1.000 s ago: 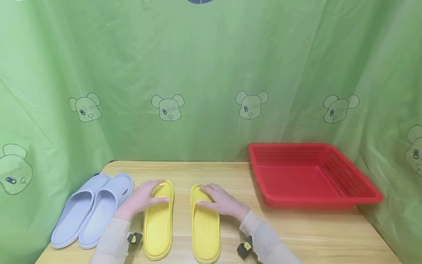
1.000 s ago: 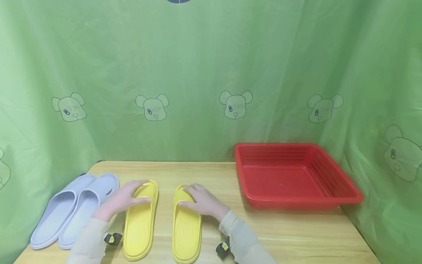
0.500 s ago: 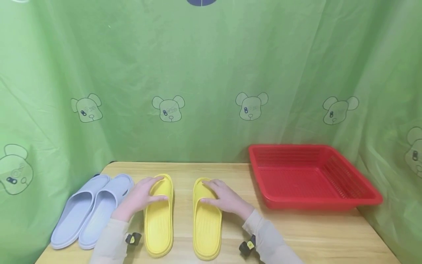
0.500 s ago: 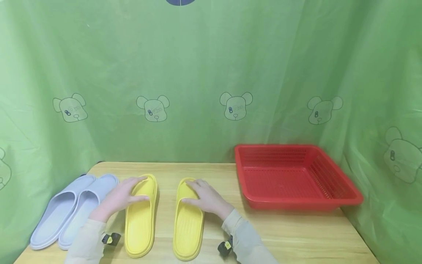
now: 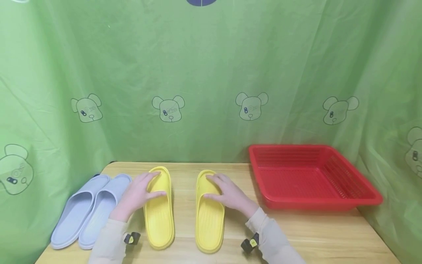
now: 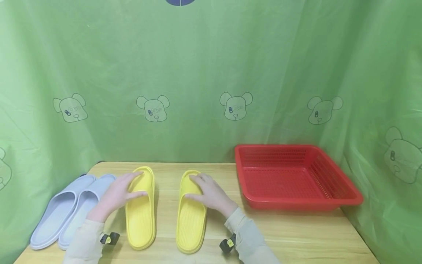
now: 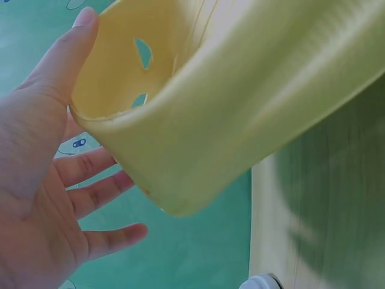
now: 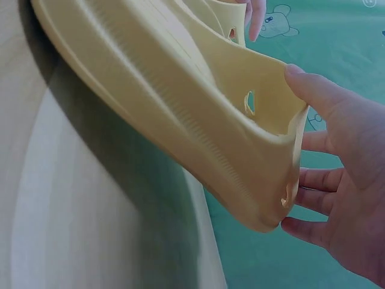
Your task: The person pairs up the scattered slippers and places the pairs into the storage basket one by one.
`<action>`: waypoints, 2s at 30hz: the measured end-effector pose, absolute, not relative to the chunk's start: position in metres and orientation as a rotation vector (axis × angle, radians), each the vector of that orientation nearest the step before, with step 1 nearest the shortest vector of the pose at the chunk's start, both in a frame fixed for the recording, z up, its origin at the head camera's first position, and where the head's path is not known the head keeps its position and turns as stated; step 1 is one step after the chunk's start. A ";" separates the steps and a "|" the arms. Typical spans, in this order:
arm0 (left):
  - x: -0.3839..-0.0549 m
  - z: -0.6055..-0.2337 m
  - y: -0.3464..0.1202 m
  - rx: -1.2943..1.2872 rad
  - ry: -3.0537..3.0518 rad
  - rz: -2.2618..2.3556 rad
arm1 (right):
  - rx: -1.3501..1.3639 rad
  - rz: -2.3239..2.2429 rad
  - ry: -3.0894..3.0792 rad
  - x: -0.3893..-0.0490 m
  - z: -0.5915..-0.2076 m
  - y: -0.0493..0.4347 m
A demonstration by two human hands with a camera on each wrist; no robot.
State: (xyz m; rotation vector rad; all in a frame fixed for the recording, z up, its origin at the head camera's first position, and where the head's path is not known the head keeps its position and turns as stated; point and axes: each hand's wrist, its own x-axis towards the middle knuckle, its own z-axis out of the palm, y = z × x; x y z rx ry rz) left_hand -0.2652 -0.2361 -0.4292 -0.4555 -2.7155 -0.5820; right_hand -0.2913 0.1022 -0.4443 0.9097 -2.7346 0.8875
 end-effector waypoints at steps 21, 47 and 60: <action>-0.261 -0.416 -0.237 -0.410 -2.525 -0.550 | 0.725 0.879 -2.694 -0.295 -0.433 0.118; -0.259 -0.414 -0.242 -0.225 -2.435 -0.621 | 0.439 0.910 -2.587 -0.304 -0.436 0.124; -0.259 -0.414 -0.245 -0.165 -2.408 -0.632 | 0.364 0.893 -2.596 -0.306 -0.442 0.124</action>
